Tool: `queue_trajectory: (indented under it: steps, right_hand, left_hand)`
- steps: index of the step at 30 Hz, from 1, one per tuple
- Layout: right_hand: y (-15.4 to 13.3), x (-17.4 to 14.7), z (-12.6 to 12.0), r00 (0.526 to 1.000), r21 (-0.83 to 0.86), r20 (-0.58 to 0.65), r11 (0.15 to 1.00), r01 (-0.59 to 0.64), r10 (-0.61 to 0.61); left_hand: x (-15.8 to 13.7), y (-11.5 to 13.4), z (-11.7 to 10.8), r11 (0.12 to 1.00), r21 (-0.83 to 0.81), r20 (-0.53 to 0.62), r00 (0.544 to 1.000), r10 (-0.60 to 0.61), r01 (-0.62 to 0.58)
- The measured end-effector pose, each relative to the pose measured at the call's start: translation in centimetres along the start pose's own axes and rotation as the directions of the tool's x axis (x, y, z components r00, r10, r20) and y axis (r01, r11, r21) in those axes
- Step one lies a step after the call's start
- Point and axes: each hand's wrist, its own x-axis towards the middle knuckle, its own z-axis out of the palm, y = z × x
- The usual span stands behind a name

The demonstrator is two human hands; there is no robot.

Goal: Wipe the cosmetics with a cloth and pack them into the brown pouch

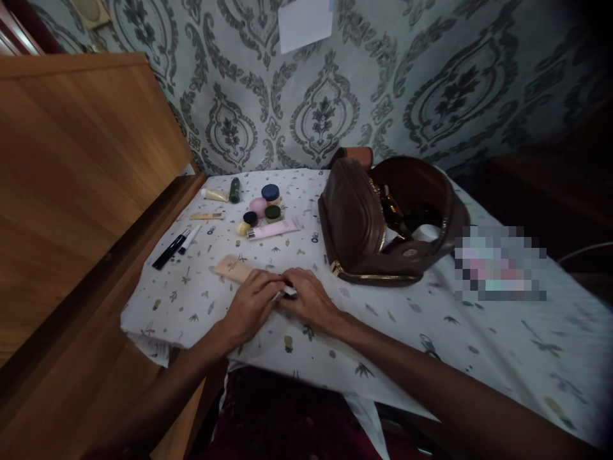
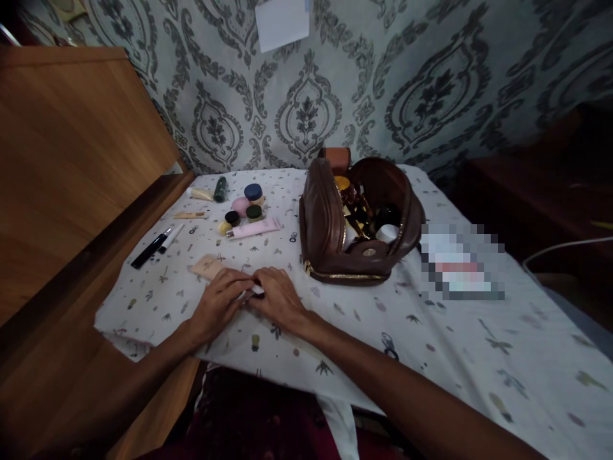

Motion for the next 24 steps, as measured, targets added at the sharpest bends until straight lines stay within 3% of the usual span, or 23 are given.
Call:
queue_trajectory:
  steps: [4, 14, 20, 24]
  right_hand:
    - [-0.1, 0.0, 0.0, 1.0, -0.019, 0.009, 1.0, -0.007, 0.007]
    - [0.3, -0.1, 0.0, 0.998, -0.026, -0.022, 0.998, 0.052, -0.053]
    - [0.3, -0.2, 0.0, 0.998, 0.01, -0.026, 0.998, 0.056, -0.056]
    - [0.0, -0.4, -0.3, 0.999, 0.101, -0.014, 0.994, 0.043, -0.042]
  left_hand:
    - [-0.1, -0.2, 0.5, 0.998, 0.051, 0.049, 0.998, 0.03, -0.032]
    - [-0.6, -4.4, -1.2, 0.97, 0.177, -0.009, 0.986, -0.165, 0.164]
    - [-1.6, -7.9, -3.0, 0.893, 0.239, -0.06, 0.924, -0.378, 0.381]
    - [-2.2, -9.3, -3.5, 0.852, 0.237, -0.106, 0.884, -0.455, 0.467]
